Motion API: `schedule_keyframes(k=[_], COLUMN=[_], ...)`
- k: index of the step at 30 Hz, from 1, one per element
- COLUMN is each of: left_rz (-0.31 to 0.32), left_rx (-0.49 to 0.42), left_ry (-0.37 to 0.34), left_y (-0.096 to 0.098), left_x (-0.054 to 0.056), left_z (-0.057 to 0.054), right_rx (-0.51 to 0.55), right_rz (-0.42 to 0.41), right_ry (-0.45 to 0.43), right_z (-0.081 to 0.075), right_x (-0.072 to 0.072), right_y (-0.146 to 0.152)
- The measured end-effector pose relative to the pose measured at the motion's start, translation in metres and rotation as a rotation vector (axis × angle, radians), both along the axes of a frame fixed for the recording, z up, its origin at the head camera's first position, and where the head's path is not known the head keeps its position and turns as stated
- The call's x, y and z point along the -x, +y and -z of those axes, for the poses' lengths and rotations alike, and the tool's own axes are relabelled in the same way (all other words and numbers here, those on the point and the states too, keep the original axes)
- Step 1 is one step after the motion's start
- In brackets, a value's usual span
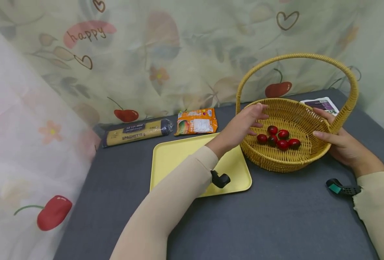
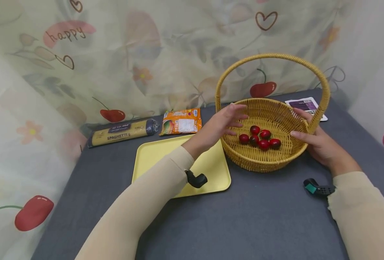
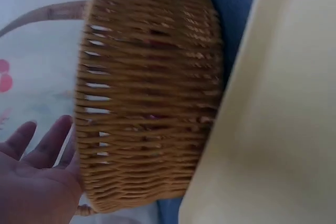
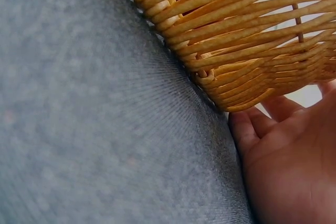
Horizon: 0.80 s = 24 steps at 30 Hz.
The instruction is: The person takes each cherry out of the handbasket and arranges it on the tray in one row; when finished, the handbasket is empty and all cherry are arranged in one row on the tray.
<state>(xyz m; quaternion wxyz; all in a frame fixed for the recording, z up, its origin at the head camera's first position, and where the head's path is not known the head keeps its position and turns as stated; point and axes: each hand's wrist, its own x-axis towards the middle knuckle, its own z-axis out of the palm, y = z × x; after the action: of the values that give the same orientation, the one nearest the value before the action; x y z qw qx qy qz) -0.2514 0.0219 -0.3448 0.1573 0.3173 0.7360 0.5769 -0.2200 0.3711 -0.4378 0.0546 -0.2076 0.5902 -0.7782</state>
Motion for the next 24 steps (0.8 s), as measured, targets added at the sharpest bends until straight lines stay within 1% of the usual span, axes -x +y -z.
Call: schedule_keyframes(k=[5,7,10,14,16,18,21,24], left_rz=[-0.043,-0.049,-0.023,0.049,0.062,0.060,0.026,0.002], left_rx=[0.116,0.185,0.348,0.581,0.670,0.744,0.846,0.940], left_ry=[0.055,0.087,0.149,0.236,0.265,0.288,0.287,0.316], left_y=[0.013,0.019,0.027,0.038,0.043,0.048,0.055,0.060], left_x=[0.010,0.015,0.022,0.028,0.029,0.028,0.025,0.021], left_z=[0.002,0.003,0.002,0.003,0.003,0.005,0.007,0.010], right_rx=[-0.005,-0.004,-0.002,-0.001,-0.003,-0.013,-0.021,-0.018], right_rz=[-0.002,-0.006,-0.014,-0.020,-0.014,-0.004,0.005,0.004], right_ry=[-0.006,0.001,0.014,0.029,0.029,0.026,0.014,0.006], right_z=[-0.001,-0.002,-0.003,-0.004,-0.004,-0.005,-0.004,-0.001], right_x=[-0.001,-0.001,0.000,0.001,0.002,0.002,0.002,0.001], right_y=[0.000,-0.001,-0.001,-0.002,-0.002,-0.002,0.000,0.002])
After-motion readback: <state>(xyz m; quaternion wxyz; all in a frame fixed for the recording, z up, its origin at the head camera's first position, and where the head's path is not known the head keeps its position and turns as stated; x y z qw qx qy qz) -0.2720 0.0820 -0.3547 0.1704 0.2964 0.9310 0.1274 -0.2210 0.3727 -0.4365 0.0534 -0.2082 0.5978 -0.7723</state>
